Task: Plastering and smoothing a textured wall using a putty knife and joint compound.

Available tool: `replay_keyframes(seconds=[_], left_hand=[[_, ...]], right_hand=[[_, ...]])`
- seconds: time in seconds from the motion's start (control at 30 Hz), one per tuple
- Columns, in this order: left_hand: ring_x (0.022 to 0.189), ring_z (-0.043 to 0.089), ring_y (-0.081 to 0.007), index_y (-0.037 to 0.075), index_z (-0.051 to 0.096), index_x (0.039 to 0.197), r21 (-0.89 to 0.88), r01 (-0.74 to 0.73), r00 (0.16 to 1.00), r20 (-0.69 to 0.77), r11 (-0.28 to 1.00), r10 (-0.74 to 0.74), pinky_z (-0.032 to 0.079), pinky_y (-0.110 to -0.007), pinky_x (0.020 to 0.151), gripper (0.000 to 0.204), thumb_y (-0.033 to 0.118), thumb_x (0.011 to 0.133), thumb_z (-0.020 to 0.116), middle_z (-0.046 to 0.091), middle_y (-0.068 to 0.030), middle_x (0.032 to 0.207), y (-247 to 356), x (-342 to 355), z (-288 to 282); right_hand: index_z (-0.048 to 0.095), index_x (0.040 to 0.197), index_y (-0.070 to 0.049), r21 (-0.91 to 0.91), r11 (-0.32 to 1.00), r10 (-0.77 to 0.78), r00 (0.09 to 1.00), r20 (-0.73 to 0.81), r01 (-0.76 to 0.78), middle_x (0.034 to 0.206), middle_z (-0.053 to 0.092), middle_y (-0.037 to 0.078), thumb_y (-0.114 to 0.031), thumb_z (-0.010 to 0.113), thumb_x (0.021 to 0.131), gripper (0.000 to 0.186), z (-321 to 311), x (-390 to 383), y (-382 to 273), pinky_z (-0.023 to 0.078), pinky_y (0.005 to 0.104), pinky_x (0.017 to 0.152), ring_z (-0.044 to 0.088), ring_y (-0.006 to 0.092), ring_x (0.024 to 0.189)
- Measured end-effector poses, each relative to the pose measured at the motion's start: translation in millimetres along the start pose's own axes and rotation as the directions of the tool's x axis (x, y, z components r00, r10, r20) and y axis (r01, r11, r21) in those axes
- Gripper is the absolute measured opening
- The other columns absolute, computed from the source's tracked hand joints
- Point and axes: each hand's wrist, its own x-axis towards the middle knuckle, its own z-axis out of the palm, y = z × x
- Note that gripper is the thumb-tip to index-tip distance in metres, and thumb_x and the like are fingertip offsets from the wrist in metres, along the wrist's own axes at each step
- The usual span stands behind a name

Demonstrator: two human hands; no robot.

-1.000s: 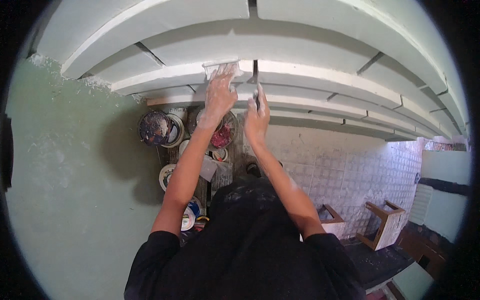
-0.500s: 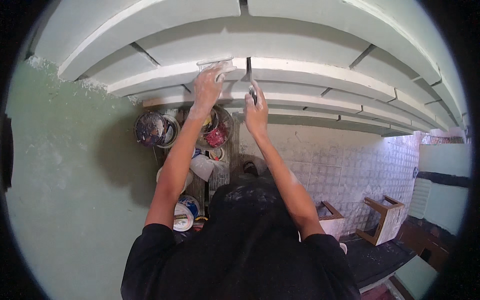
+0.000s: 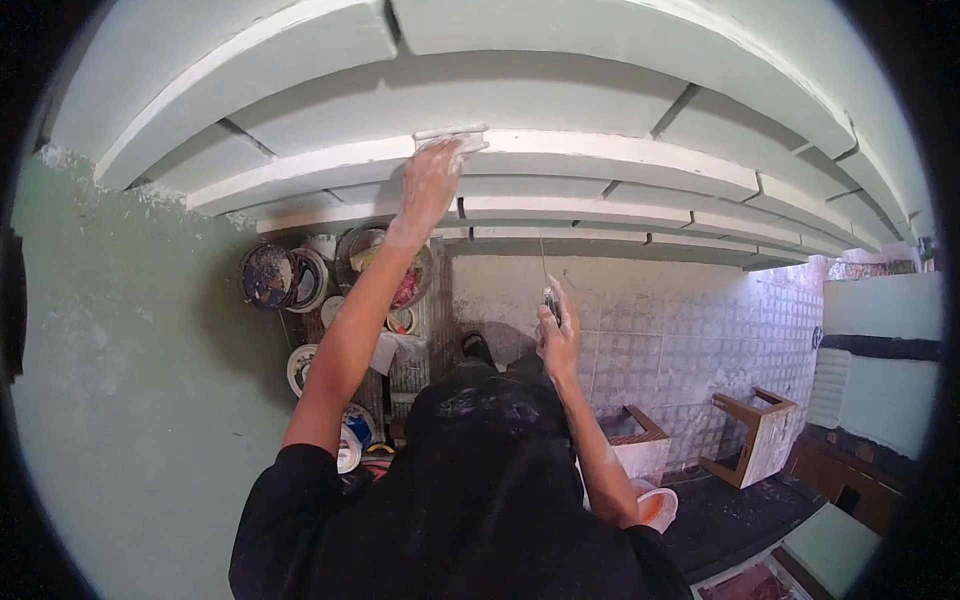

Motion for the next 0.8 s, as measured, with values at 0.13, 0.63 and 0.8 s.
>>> replay_keyframes(seconds=[0.13,0.63,0.8], left_hand=[[0.106,0.062,-0.0274,0.002,0.066,0.11,0.053,-0.089,0.996,0.001,0.995,0.089,0.046,-0.04,0.099,0.026,0.01,0.086,0.059,0.068,-0.0138,0.11,36.4,7.2,39.7],[0.092,0.066,-0.035,0.005,0.065,0.112,-0.009,-0.013,0.999,0.05,1.0,0.014,0.053,-0.044,0.08,0.026,0.016,0.09,0.057,0.068,-0.0188,0.102,54.5,2.9,70.1],[0.093,0.066,-0.0337,0.006,0.062,0.117,-0.024,-0.012,0.99,0.143,1.0,0.016,0.054,-0.043,0.08,0.03,0.017,0.089,0.059,0.068,-0.018,0.098,120.5,43.3,94.6]], right_hand=[[0.044,0.143,-0.012,0.005,1.0,-0.007,0.996,0.084,0.007,0.073,0.046,-0.005,-0.015,0.054,0.095,0.049,-26.4,9.2,-0.9,0.031,0.0198,0.043,0.036,0.0027,0.051],[0.049,0.139,-0.011,-0.152,0.987,0.077,0.988,0.136,-0.056,0.07,0.043,-0.006,-0.014,0.059,0.093,0.046,-166.9,21.6,-0.3,0.03,0.0211,0.046,0.036,0.0036,0.053],[0.05,0.137,-0.009,-0.149,0.988,-0.022,0.986,0.165,0.047,0.072,0.044,-0.005,-0.014,0.058,0.093,0.045,-184.9,31.3,9.2,0.029,0.0208,0.046,0.035,0.0036,0.053]])
